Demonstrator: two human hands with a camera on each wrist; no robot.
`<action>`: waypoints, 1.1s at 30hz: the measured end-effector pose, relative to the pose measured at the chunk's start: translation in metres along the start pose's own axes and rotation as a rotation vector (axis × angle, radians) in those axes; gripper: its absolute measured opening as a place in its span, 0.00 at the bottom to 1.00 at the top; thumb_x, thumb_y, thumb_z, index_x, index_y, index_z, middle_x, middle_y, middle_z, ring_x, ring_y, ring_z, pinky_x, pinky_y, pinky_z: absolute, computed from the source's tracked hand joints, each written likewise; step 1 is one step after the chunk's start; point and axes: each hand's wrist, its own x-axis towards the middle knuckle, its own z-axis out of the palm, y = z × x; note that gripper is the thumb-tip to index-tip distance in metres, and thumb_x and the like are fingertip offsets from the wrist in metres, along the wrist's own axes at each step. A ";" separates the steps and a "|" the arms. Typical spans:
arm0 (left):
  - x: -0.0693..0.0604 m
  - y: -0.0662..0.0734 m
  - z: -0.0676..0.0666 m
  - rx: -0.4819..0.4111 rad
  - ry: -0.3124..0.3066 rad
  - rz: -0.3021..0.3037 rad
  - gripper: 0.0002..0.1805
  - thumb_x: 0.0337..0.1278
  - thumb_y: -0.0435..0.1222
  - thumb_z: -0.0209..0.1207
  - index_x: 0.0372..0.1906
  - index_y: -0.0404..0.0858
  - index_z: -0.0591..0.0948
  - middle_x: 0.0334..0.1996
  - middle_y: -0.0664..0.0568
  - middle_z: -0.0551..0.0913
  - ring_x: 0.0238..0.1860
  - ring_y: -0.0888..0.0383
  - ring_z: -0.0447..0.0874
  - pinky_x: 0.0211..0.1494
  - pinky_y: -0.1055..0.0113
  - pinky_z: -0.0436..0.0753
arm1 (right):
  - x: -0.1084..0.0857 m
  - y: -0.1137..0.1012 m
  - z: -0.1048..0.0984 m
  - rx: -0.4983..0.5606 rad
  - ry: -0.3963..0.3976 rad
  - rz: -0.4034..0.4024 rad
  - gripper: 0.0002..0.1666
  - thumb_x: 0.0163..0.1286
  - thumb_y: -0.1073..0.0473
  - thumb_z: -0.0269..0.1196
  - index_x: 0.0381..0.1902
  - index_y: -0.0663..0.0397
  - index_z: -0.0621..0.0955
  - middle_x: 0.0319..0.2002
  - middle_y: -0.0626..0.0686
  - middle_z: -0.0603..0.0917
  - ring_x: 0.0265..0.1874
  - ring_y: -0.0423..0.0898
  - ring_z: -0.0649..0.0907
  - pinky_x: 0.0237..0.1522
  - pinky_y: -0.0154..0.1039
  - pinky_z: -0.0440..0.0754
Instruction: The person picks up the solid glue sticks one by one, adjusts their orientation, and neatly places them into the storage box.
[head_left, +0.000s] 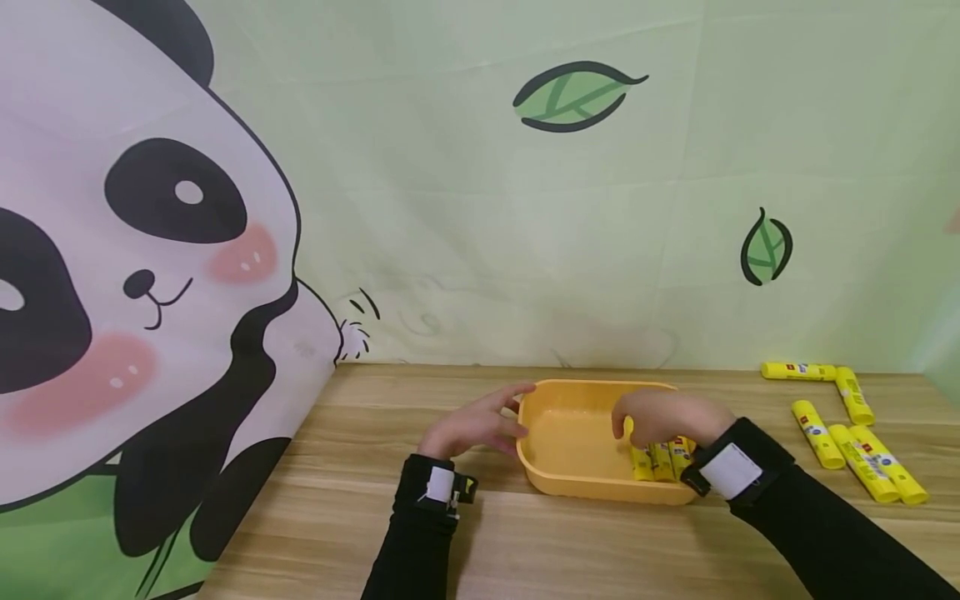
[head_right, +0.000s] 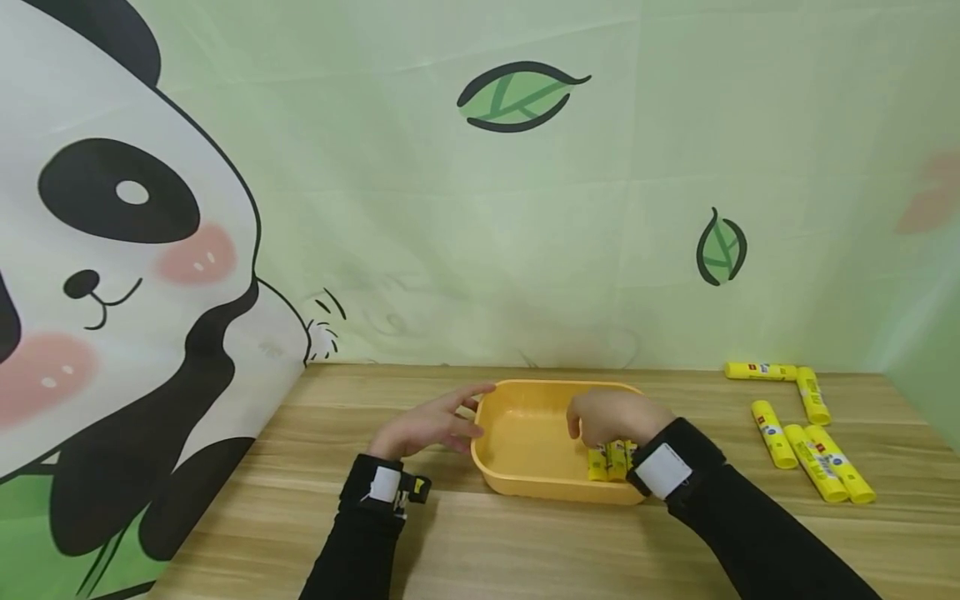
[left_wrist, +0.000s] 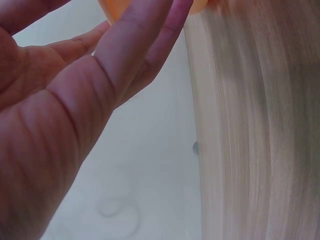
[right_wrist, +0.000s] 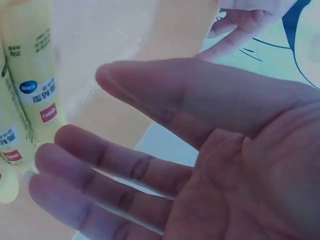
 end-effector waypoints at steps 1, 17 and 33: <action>0.000 0.000 0.000 0.001 0.001 0.001 0.41 0.66 0.26 0.62 0.82 0.43 0.61 0.69 0.32 0.63 0.49 0.44 0.85 0.54 0.54 0.89 | -0.001 0.001 0.000 0.004 0.008 -0.008 0.12 0.66 0.72 0.66 0.45 0.56 0.86 0.38 0.52 0.79 0.31 0.47 0.76 0.31 0.36 0.73; 0.001 -0.001 0.001 0.002 0.003 0.001 0.42 0.67 0.26 0.61 0.82 0.43 0.60 0.70 0.32 0.63 0.49 0.44 0.86 0.54 0.53 0.89 | -0.017 0.029 -0.003 0.204 0.169 -0.170 0.10 0.73 0.67 0.62 0.50 0.58 0.85 0.39 0.51 0.82 0.33 0.47 0.78 0.34 0.38 0.80; 0.003 -0.003 0.003 -0.007 0.002 0.004 0.42 0.66 0.26 0.61 0.82 0.40 0.59 0.68 0.32 0.63 0.51 0.43 0.84 0.53 0.52 0.90 | -0.025 0.050 0.005 0.238 0.384 -0.184 0.11 0.74 0.66 0.61 0.51 0.59 0.85 0.40 0.52 0.84 0.38 0.49 0.80 0.40 0.43 0.84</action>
